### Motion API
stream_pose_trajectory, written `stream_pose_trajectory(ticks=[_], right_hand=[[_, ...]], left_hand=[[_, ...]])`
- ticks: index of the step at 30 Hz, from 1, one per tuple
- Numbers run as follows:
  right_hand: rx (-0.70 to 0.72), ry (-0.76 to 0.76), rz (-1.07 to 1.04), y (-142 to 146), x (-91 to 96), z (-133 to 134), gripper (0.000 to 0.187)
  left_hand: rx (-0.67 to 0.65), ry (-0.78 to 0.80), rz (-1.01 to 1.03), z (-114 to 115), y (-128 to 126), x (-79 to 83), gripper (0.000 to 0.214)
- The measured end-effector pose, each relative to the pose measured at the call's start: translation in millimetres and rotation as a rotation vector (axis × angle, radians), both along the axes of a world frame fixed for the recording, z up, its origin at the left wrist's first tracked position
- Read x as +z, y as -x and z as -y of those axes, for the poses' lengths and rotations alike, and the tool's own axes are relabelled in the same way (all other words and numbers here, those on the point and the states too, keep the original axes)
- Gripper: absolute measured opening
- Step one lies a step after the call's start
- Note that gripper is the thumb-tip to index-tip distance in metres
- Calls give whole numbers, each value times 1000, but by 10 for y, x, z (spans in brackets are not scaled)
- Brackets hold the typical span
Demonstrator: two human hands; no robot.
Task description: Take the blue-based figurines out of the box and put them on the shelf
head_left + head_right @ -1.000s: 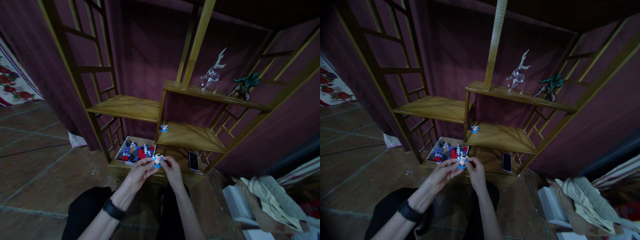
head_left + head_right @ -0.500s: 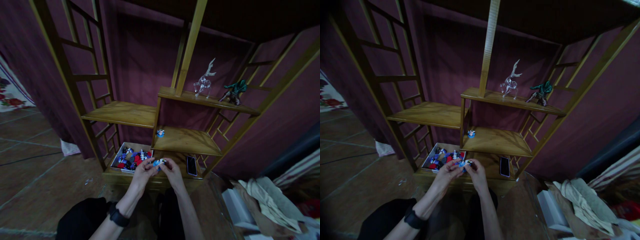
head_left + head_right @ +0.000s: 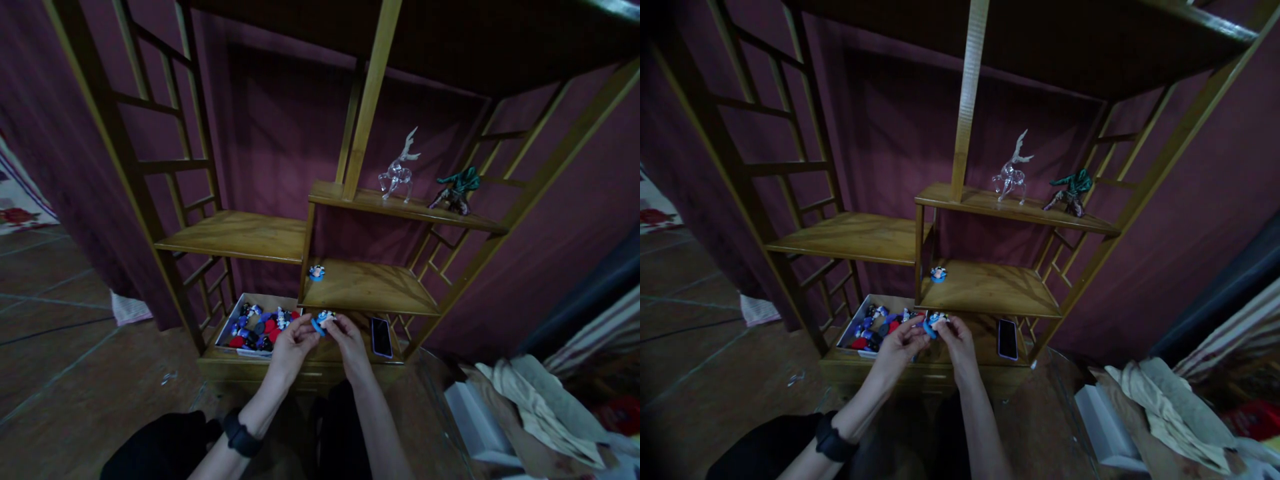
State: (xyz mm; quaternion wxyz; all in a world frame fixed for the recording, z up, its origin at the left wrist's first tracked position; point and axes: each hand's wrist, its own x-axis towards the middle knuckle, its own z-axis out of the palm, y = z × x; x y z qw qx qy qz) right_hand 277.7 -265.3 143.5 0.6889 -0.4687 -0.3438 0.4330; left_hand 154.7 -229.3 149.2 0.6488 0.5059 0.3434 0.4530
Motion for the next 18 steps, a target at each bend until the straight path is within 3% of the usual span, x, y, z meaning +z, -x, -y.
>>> stream_pose_trajectory(ticks=[6,10,18], right_hand=[[44,26,-224,-12,-39,-78,21],[72,4,-190,-1,-37,-82,23],[-11,-46,190,-112,40,-192,26]], left_hand=[[88,-421,-316,-19,-24,0,48],[172,-594,-466,-40,-4,10,42],[33,-431,-288,-154,-54,-126,56]])
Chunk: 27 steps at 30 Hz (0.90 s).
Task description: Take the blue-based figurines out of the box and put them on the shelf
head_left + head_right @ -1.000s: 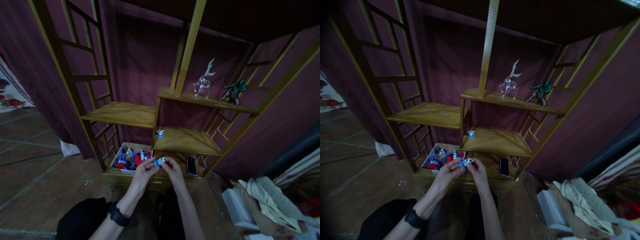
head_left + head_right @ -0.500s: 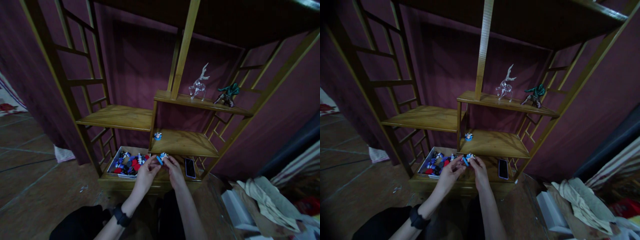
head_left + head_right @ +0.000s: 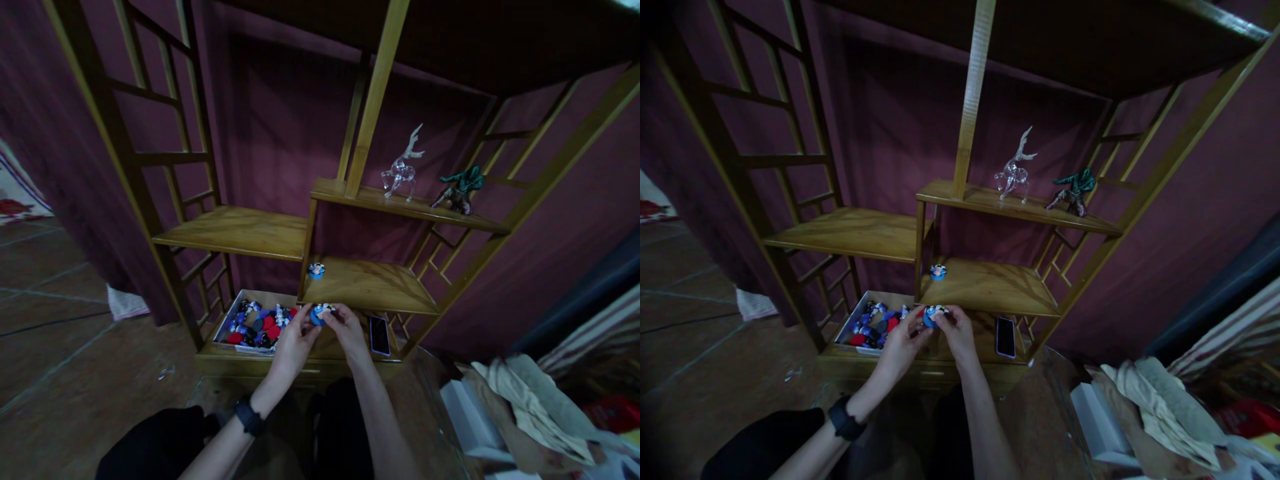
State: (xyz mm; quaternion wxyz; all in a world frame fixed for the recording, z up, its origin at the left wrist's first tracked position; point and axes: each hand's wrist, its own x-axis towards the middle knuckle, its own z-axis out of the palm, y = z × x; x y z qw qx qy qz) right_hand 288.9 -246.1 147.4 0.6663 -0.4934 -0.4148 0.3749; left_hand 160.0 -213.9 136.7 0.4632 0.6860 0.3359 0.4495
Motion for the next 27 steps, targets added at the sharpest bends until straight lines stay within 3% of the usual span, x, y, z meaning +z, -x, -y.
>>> stream_pose_trajectory(ticks=[7,11,16,21,24,27], right_hand=[[-139,-15,191,-303,68,-340,27],[-152,-1,242,-421,133,-640,27],[-117,52,403,-437,17,-937,24],[-195,52,658,-417,-94,-924,37],[-209,101,800,-402,-82,-849,51],[-207,152,878,-379,-50,-823,52]], left_hand=[[55,68,-5,-14,71,-165,51],[55,91,-1,-12,175,-253,48],[57,117,-44,-21,324,-326,46],[79,119,-60,-46,484,-363,47],[100,118,-72,-33,545,-332,47],[117,122,-95,1,564,-292,45]])
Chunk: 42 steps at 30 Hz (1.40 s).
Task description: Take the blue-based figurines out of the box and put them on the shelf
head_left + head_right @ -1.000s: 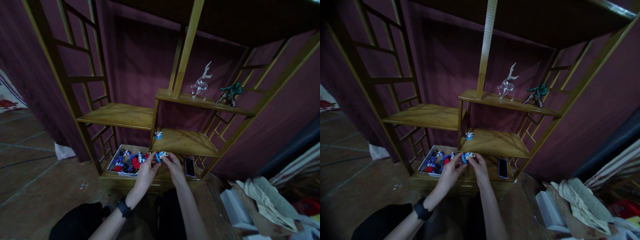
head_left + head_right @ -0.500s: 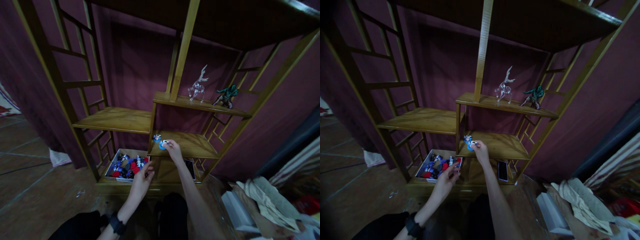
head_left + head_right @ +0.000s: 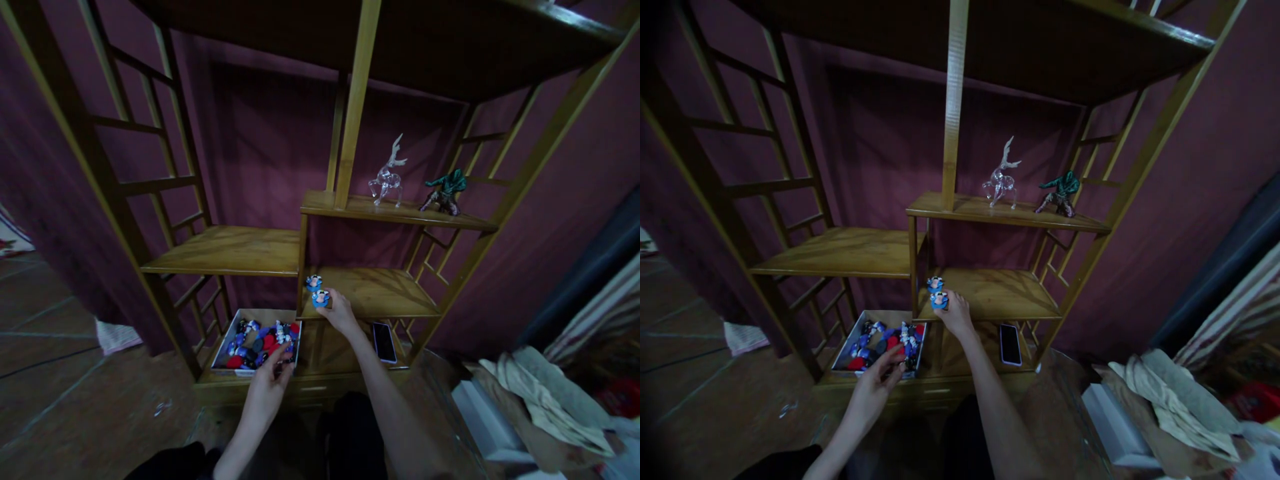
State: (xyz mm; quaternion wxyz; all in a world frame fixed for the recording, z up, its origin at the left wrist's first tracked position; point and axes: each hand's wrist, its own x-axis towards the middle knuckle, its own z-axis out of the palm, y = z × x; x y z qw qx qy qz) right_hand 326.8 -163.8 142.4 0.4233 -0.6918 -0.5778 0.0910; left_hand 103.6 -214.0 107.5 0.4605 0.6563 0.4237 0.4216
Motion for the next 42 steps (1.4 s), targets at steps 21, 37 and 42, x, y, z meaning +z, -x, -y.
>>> stream_pose_trajectory(ticks=[21,37,42], right_hand=[[81,-42,-9,112,48,61,45],[78,-52,29,104,10,78,44],[100,-65,-11,78,-26,53,46]], left_hand=[[-37,18,-67,-19,114,-185,38],[-37,5,-122,12,206,-247,32],[-35,-15,-180,32,261,-262,31]])
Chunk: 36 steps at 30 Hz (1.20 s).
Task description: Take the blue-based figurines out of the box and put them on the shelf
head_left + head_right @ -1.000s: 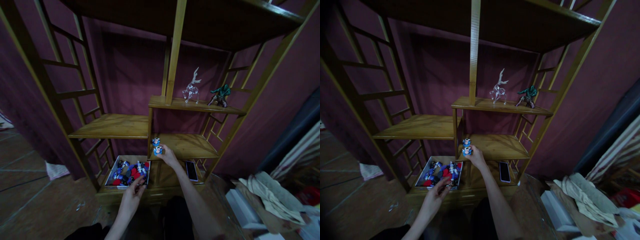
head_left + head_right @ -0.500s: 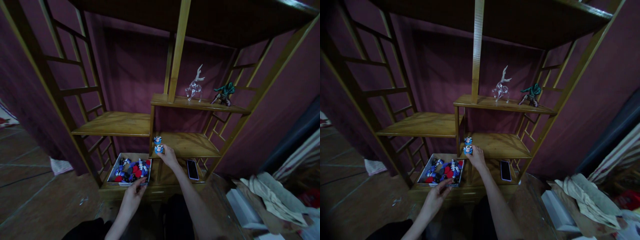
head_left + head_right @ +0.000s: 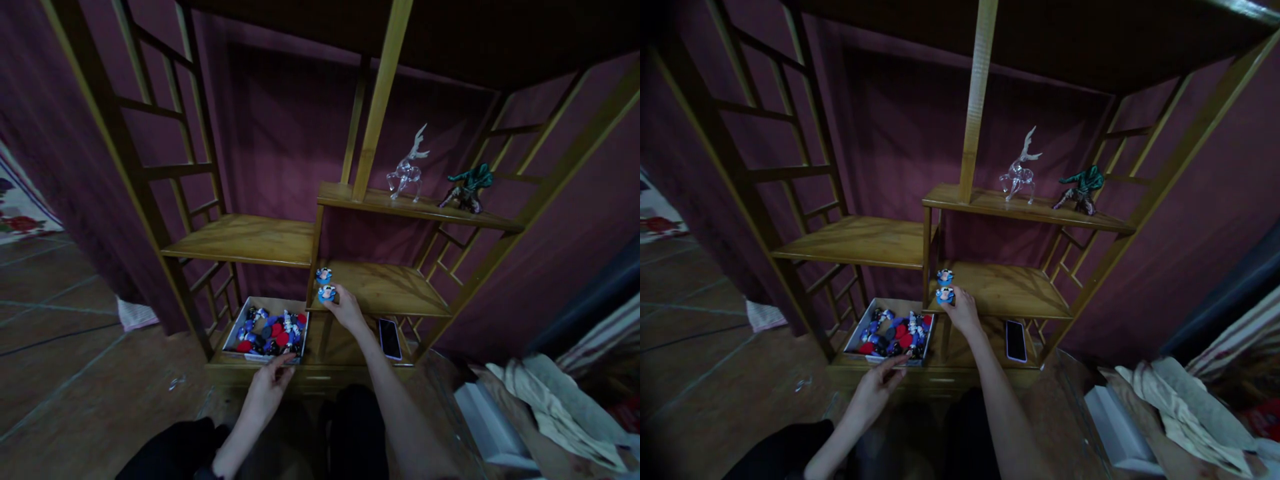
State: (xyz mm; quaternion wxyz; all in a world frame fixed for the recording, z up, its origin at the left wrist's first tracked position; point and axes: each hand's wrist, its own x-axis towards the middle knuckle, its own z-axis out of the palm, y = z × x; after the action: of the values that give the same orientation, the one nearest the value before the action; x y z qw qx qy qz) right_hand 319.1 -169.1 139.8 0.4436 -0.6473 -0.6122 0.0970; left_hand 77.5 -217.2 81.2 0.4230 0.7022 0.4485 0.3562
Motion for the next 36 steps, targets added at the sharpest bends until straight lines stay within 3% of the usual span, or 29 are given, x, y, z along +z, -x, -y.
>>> stream_pose_trajectory(ticks=[6,9,12,16,21,26,31,36], right_hand=[[8,-67,-16,10,12,98,48],[-130,-209,-56,123,-46,336,42],[-188,-286,-89,372,-265,619,29],[96,-87,-123,779,-776,728,28],[152,-20,-216,1072,-1355,249,30],[204,41,-141,1273,-1651,-553,33],[249,137,83,1549,-1874,-1262,34],[359,254,371,1778,-2069,-1590,35]], left_hand=[[47,20,4,-47,185,-69,28],[100,48,-53,-188,405,-189,30],[193,71,-63,-400,637,-332,28],[310,164,123,-778,781,-521,22],[484,324,495,-1360,733,-740,17],[642,468,865,-1828,668,-920,22],[654,563,1011,-2003,658,-954,24],[644,674,1068,-2063,783,-926,24]])
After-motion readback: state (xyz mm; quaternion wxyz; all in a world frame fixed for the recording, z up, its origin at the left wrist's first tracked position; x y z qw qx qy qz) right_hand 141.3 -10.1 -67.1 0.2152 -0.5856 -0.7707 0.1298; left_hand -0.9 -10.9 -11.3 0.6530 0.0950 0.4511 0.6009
